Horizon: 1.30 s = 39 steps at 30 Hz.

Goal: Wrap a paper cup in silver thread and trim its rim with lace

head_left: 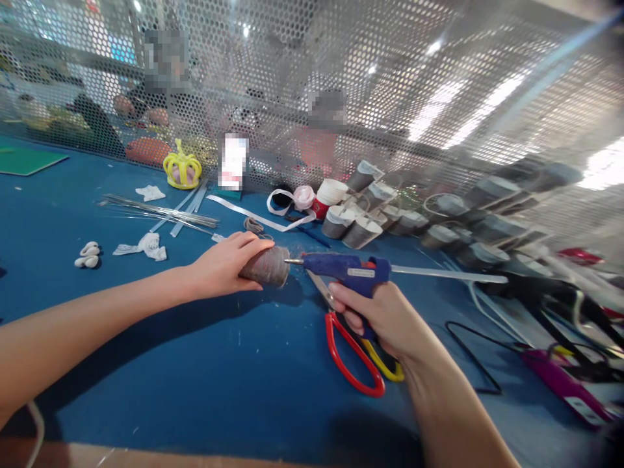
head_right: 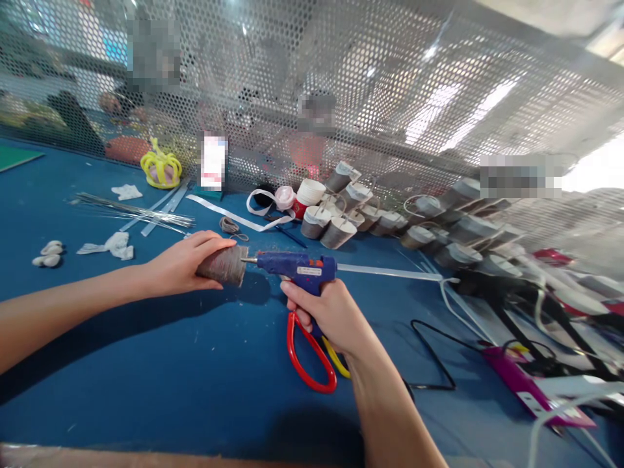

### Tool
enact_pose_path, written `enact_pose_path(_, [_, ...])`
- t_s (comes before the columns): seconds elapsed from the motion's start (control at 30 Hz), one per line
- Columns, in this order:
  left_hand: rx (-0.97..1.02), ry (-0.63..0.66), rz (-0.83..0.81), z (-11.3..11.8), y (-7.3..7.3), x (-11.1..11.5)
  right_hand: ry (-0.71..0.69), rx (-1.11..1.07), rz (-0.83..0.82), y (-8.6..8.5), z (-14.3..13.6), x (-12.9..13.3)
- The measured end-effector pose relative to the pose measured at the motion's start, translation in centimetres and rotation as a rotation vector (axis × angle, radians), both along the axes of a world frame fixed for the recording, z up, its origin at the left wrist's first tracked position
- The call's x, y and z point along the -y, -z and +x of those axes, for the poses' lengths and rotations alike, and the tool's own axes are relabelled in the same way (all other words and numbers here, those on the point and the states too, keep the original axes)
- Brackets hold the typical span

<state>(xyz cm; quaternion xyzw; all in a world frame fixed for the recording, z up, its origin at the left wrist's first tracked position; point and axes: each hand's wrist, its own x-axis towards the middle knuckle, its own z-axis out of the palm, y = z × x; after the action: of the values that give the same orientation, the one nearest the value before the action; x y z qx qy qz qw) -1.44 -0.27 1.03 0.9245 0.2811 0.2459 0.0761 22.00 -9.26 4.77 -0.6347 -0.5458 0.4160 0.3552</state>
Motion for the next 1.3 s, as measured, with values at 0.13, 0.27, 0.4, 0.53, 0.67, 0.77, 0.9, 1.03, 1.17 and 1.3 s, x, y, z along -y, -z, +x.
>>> enact_pose_path(0.13, [0.025, -0.007, -0.008, -0.1, 0.1, -0.2, 0.007, 0.03, 0.0, -0.2, -0.1, 0.2])
enact_pose_path(0.27, [0.027, -0.01, -0.009, -0.2, 0.1, -0.2, 0.019, 0.051, -0.008, -0.3, -0.1, 0.2])
enact_pose_path(0.4, [0.017, 0.004, 0.001, -0.1, 0.1, 0.0, 0.041, 0.031, 0.002, -0.2, 0.0, 0.0])
enact_pose_path(0.53, [0.001, 0.007, -0.007, 0.0, 0.0, 0.3, 0.084, -0.013, 0.016, 0.0, -0.3, -0.1])
enact_pose_path(0.67, [-0.005, 0.007, -0.027, 0.1, 0.0, 0.4, 0.075, -0.048, 0.022, 0.1, -0.7, 0.0])
enact_pose_path(0.77, [0.004, 0.016, -0.063, 0.1, -0.1, 0.3, 0.055, -0.024, 0.019, 0.1, -0.8, 0.1])
enact_pose_path(0.9, [0.027, 0.019, -0.165, 0.0, -0.4, 0.2, 0.016, 0.023, 0.025, 0.0, -0.6, 0.2])
enact_pose_path(1.03, [0.046, 0.011, -0.251, 0.1, -0.8, 0.2, -0.005, 0.057, 0.017, -0.2, -0.5, 0.3])
enact_pose_path(1.17, [0.057, 0.007, -0.297, 0.2, -1.0, 0.1, 0.006, 0.056, -0.001, -0.3, -0.5, 0.3])
enact_pose_path(1.3, [0.052, 0.019, -0.248, 0.3, -0.8, 0.3, 0.003, 0.028, 0.011, -0.3, -0.6, 0.3])
